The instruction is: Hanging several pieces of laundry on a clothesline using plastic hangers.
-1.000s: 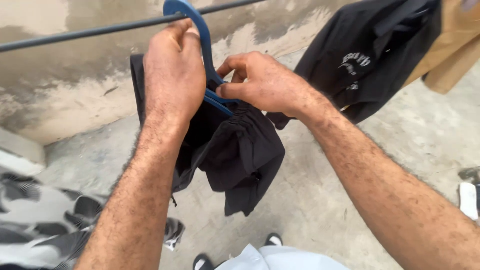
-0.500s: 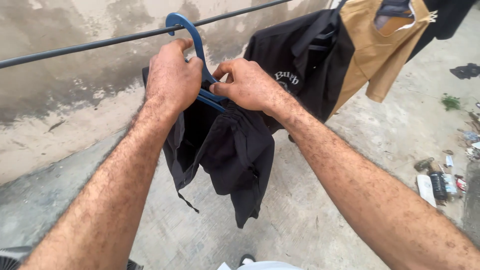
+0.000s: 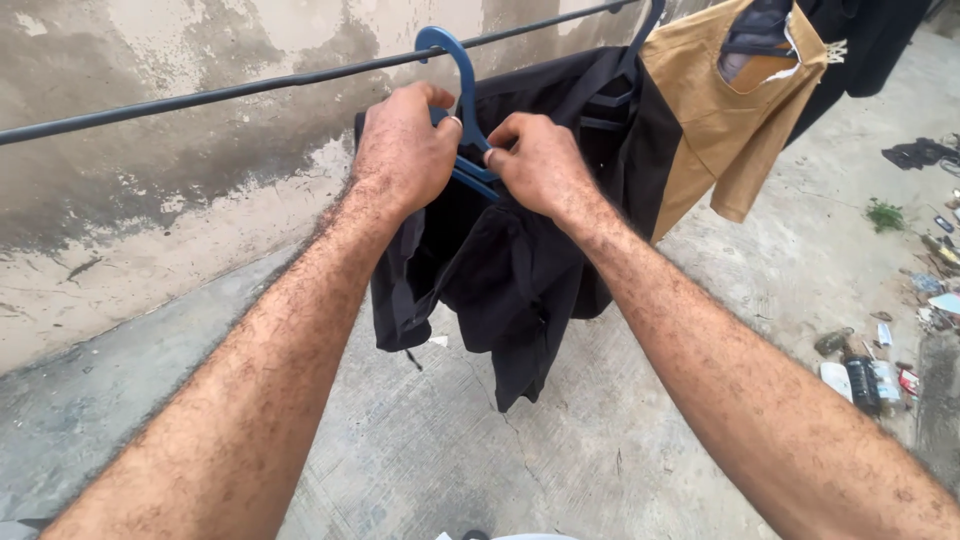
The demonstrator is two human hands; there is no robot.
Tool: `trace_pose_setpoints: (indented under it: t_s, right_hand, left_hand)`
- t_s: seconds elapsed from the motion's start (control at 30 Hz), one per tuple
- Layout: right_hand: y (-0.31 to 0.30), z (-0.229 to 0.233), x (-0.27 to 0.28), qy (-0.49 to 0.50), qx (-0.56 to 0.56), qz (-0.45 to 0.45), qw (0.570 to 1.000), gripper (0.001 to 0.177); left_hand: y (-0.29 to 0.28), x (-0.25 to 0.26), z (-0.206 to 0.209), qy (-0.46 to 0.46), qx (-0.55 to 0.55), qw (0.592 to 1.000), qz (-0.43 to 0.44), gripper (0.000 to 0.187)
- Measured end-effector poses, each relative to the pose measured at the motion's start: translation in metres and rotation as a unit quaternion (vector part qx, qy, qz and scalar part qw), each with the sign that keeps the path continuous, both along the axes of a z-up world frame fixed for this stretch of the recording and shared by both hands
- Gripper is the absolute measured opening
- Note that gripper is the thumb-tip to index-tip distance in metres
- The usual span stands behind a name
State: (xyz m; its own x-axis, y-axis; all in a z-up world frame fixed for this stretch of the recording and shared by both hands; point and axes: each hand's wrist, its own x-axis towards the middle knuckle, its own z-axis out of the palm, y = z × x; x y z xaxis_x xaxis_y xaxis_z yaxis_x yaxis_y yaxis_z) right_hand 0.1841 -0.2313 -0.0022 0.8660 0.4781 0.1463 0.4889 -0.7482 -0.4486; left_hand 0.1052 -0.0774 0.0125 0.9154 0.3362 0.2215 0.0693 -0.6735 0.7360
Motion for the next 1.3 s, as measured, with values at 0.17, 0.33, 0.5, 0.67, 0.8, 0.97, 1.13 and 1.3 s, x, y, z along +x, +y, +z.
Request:
trace_pose_setpoints:
  t_s: [0.17,0.33,0.5,0.67,0.8,0.97,1.13,1.3]
  right_hand:
    - [0.009,0.019,-0.016,-0.105,0.152,0.015,0.983,0.028]
    - [0.040,0.052,-0.076,0.104,0.181,0.172,0.963,0.028]
    - [0.083,0.046,-0.107,0.130,0.056,0.343,0.929,0.031]
    - [0.126,0.039,-0.145,0.140,0.017,0.403,0.904,0.033]
    - [0.156,0.035,-0.181,0.144,-0.019,0.442,0.885,0.033]
    - [0.195,0.036,-0.227,0.150,-0.037,0.492,0.857,0.032]
    - [0.240,0.035,-0.268,0.163,-0.013,0.565,0.809,0.033]
    - [0.276,0.031,-0.310,0.176,-0.008,0.587,0.790,0.040]
  left_hand:
    - [0.032,-0.014,-0.010,-0.054,0.024,0.998,0.029,0.034]
    - [0.072,-0.078,-0.002,-0.039,0.007,0.996,0.082,0.033]
    - [0.098,-0.153,0.005,-0.006,0.012,0.987,0.159,0.032]
    - [0.105,-0.236,0.009,-0.013,0.042,0.972,0.230,0.032]
    - [0.107,-0.296,0.006,-0.018,0.078,0.956,0.281,0.031]
    - [0.118,-0.358,0.009,-0.014,0.103,0.935,0.339,0.031]
    - [0.143,-0.413,0.016,0.008,0.119,0.907,0.403,0.031]
    - [0.177,-0.458,0.011,-0.101,0.183,0.872,0.442,0.028]
